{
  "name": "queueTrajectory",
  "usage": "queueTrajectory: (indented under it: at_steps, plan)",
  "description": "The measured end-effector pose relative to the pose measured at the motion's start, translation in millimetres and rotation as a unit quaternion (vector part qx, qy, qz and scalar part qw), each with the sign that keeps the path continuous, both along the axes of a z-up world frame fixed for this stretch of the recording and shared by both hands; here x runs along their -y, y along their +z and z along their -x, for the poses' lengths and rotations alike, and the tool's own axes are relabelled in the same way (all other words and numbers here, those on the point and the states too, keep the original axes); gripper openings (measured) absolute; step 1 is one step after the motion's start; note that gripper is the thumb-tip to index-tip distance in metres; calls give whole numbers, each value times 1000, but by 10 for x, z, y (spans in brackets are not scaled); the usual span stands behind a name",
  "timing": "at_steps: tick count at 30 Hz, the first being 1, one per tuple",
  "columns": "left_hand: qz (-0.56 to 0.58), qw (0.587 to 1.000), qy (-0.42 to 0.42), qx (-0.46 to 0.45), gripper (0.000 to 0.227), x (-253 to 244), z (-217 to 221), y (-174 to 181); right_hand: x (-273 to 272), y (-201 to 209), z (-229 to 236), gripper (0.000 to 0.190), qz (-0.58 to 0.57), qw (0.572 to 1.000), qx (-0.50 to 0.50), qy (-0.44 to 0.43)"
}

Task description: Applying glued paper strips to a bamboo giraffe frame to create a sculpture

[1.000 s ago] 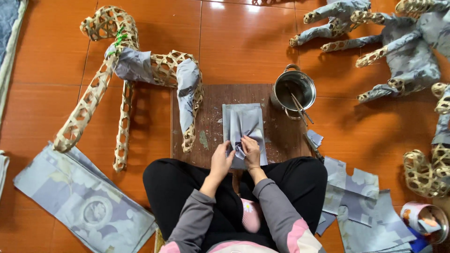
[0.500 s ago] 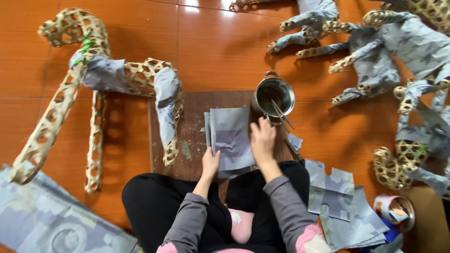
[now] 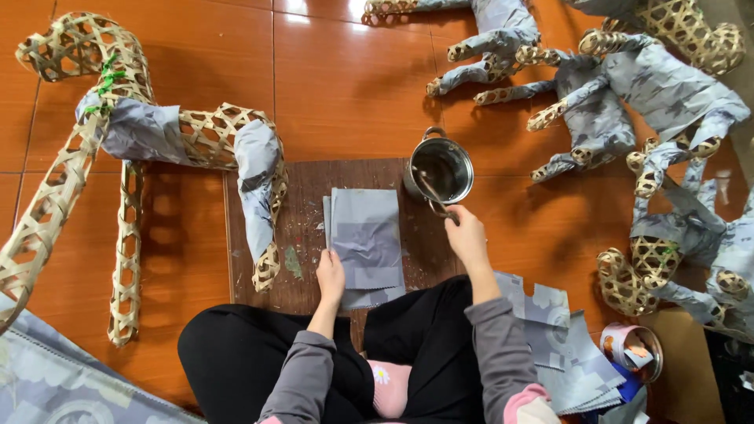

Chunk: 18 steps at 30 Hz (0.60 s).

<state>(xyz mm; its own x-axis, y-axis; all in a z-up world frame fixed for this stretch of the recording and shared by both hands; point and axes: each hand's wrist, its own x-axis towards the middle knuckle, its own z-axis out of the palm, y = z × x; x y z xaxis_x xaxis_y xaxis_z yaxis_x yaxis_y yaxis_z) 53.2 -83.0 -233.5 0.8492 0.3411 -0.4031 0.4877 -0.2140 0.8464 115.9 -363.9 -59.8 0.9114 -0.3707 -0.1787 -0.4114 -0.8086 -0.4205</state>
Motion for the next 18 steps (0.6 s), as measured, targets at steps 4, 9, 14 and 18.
queueTrajectory:
  at_steps: [4, 9, 14, 18]
  plan:
    - [27, 999, 34, -10, 27, -146, -34, 60, -336, 127, 338, 35, -212, 973, 89, 16]
    - [44, 999, 27, -3, 33, -233, -23, 152, -492, -4, 531, 36, -560, 821, 48, -98]
    - [72, 996, -3, 52, 28, -199, -5, -7, -452, -211, 540, 28, -667, 735, 56, -110]
    - [143, 987, -52, 62, 29, -159, 4, -131, -498, -200, 572, 28, -684, 717, 66, -117]
